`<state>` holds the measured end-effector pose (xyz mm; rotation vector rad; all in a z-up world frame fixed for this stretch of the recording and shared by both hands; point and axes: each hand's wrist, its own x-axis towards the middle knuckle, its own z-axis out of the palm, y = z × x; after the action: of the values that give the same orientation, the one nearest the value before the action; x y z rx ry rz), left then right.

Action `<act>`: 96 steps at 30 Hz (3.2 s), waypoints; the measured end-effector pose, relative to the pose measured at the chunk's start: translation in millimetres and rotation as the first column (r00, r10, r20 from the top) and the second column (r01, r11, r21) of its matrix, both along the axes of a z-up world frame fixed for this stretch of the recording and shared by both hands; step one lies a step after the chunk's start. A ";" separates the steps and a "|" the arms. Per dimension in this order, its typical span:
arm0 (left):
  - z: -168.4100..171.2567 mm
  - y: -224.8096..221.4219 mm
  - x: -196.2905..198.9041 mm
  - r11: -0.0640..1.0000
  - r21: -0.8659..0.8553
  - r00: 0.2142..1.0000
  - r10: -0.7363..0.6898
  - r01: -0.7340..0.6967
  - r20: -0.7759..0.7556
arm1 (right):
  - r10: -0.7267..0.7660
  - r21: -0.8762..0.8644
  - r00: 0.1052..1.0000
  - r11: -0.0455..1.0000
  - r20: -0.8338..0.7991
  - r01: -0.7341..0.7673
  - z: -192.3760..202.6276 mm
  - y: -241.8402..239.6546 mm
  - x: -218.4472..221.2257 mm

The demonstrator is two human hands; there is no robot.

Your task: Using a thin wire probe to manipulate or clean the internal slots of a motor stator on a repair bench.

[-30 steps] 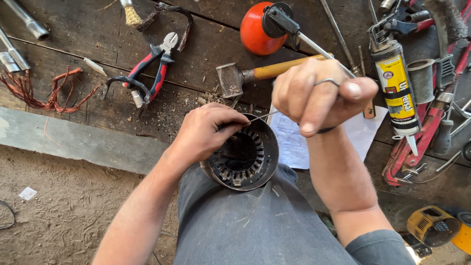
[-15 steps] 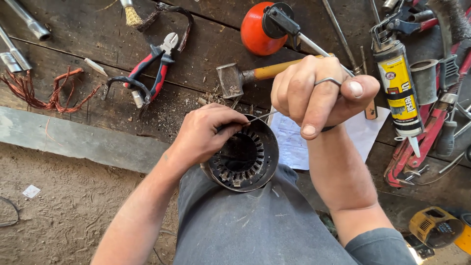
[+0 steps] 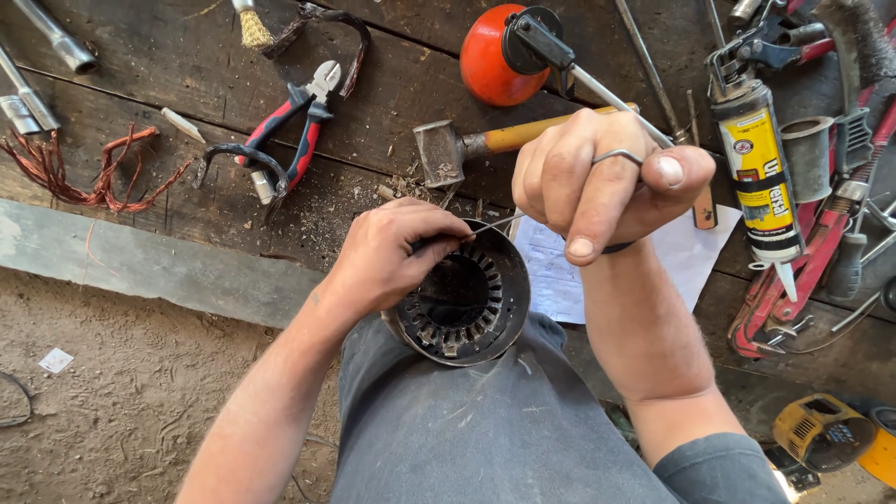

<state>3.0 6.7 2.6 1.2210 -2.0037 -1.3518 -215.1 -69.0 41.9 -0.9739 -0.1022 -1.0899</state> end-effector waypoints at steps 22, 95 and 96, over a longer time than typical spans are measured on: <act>-3.3 3.1 4.1 0.999 0.026 0.996 0.046 -0.044 -0.078 | -0.102 0.072 0.994 0.992 0.032 0.100 1.7 15.2 23.4; -24.7 40.9 20.8 0.884 0.467 0.915 0.167 0.027 -0.368 | -0.294 -0.075 0.897 0.955 -0.329 0.286 18.8 90.0 31.3; -26.8 38.1 20.8 0.900 0.434 0.910 0.151 0.035 -0.386 | -0.304 -0.112 0.848 0.952 -0.434 0.284 12.1 90.1 36.5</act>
<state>23.7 44.8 -24.2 1.0391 -1.4028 -1.9091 -178.5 21.1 54.0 -1.2879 0.4174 -1.1155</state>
